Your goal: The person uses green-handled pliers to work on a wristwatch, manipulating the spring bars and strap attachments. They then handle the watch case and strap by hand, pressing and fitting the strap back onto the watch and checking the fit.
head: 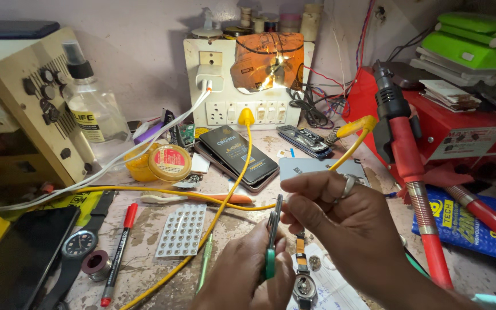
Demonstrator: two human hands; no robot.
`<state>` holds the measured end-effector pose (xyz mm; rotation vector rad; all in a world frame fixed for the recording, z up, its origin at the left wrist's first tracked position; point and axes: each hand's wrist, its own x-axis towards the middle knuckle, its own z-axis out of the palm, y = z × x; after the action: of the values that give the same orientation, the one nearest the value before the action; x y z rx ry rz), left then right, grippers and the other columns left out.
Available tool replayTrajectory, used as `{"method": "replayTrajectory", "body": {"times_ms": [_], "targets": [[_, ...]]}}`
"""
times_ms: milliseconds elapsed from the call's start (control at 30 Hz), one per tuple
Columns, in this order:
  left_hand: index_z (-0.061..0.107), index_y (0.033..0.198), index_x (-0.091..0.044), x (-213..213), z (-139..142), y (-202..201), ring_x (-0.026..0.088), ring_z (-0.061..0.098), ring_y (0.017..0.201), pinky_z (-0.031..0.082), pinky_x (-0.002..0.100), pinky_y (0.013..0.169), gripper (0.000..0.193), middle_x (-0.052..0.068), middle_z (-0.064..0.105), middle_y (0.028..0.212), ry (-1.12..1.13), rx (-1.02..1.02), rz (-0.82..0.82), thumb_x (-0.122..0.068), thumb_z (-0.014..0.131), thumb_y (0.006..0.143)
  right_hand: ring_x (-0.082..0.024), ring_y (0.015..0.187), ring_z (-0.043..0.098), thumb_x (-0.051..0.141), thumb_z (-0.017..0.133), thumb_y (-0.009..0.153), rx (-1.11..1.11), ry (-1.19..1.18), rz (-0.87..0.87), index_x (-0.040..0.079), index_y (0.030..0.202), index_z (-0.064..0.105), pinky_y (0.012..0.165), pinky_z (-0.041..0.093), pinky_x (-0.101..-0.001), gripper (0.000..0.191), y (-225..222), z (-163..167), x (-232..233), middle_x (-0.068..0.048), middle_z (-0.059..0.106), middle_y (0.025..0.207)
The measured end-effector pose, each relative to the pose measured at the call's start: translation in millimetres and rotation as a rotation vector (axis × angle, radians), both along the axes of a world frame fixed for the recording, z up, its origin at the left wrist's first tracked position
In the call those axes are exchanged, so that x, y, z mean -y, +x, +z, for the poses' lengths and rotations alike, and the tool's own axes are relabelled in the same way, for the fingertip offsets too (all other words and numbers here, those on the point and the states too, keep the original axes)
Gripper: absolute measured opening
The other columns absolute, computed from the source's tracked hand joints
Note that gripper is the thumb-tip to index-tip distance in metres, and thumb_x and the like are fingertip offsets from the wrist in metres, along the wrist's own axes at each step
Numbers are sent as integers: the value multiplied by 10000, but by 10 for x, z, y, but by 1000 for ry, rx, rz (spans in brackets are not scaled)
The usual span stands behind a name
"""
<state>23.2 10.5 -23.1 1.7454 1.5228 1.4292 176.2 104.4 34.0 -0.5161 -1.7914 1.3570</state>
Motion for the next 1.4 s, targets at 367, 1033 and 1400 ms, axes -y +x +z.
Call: {"method": "replayTrajectory", "body": {"times_ms": [367,1033,1400], "targets": [[579,918,-52,-23,52,53,259,707,632,546,402,620,172,115,656,686,-53,29,-4,-220,579,882,-143,829,716,70,674,926,9,22,1,2,1200,639,755,607,-290,284,-20,9,-20,-86,733,912],[653,1118,-151,-9,25,61,305,675,985,507,436,883,347,145,699,962,-434,40,177,-346,573,843,-114,880,710,79,697,857,102,44,-46,35,1245,583,742,607,-292,407,-93,-11,-71,-88,735,991],[635,1006,-111,3,84,29,289,694,826,532,423,772,263,145,689,814,-409,109,98,-283,559,822,-148,874,734,101,642,956,52,-6,58,6,1270,600,771,632,-315,331,-95,-37,-120,-112,749,950]]}}
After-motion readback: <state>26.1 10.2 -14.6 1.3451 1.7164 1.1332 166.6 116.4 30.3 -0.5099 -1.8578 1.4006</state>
